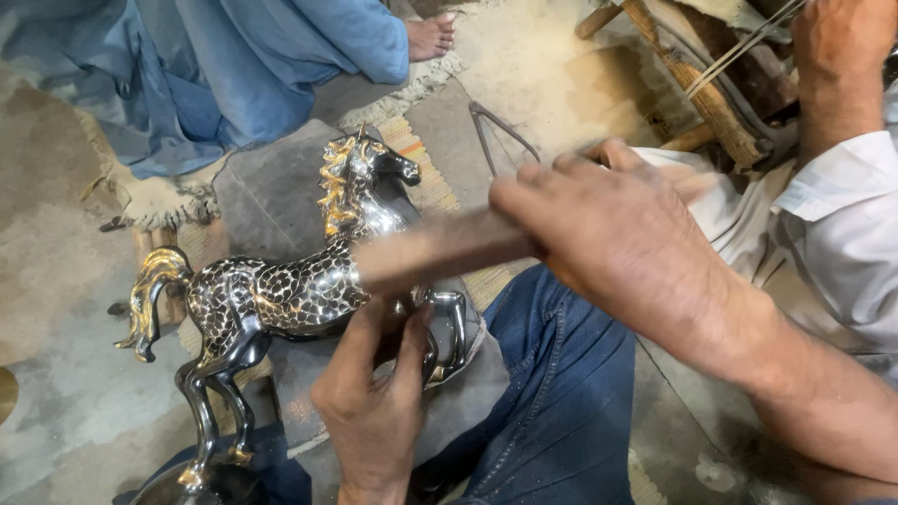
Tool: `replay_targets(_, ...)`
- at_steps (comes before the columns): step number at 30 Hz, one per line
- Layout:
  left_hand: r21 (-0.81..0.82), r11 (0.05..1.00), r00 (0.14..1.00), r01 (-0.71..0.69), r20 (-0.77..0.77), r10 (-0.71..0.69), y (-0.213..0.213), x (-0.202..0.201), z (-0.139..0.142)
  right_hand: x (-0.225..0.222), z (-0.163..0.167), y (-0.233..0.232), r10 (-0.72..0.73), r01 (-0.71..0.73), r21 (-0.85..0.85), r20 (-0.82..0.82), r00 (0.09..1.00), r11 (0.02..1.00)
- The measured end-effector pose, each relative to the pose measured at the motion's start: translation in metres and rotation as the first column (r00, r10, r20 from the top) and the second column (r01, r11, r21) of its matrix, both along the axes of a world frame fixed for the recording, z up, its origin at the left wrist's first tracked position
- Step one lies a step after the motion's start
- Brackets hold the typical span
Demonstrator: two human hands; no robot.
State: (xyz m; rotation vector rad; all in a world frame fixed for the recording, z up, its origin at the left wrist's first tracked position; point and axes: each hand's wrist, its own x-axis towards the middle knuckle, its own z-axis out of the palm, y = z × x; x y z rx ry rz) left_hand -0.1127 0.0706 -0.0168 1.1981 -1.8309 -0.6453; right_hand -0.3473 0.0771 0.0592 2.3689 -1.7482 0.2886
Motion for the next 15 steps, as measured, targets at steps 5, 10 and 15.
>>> replay_targets(5, 0.088, 0.995, 0.999, -0.039, -0.010, 0.040, 0.0017, -0.0040, 0.0057, -0.0035, 0.0049, -0.0008, 0.023, -0.025, 0.019, 0.087, 0.996, 1.000)
replay_targets(10, 0.035, 0.999, 1.000, -0.016, 0.004, 0.016, 0.0039, -0.0049, 0.0061, -0.0053, 0.0060, -0.0040, 0.072, -0.078, 0.037, 0.141, 0.987, 0.996)
replay_targets(15, 0.021, 1.000, 0.999, -0.010, 0.047, 0.009, 0.0034, -0.0030, 0.0050, -0.0058, 0.0043, -0.0033, 0.087, -0.087, -0.010, 0.241, 0.967, 0.996)
